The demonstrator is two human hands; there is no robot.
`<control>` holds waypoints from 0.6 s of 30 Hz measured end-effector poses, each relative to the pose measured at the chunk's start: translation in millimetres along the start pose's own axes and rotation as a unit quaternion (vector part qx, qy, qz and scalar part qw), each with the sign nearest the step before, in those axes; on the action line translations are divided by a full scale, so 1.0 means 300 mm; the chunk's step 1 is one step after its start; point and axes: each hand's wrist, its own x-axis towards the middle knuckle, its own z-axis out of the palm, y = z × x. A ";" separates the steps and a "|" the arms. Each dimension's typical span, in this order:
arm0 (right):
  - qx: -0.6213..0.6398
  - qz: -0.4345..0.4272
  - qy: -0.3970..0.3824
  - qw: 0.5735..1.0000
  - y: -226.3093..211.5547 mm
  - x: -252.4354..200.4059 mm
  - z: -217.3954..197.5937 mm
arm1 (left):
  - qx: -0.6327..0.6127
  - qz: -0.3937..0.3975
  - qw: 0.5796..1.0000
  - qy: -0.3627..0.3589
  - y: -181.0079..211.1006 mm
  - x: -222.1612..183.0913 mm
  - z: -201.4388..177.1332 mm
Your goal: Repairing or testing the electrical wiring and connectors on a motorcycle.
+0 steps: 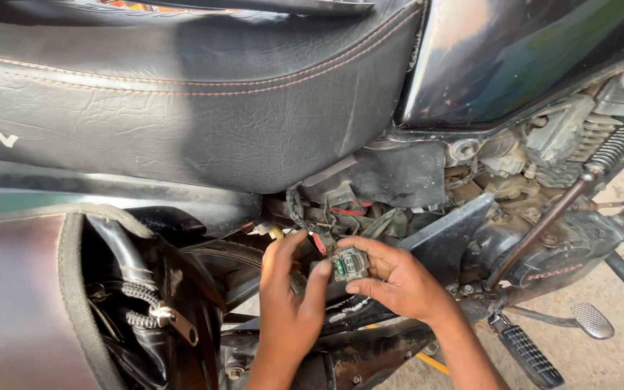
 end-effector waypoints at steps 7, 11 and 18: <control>-0.039 0.015 -0.042 0.998 0.029 -0.025 -0.048 | 0.148 -0.128 0.978 -0.077 0.187 0.142 0.017; -0.015 -0.006 -0.021 1.000 0.001 -0.017 -0.041 | -0.039 -0.194 0.975 -0.100 0.145 0.104 0.017; 0.069 -0.028 -0.015 0.997 0.021 -0.006 -0.044 | -0.149 -0.160 0.973 -0.073 0.069 0.039 0.025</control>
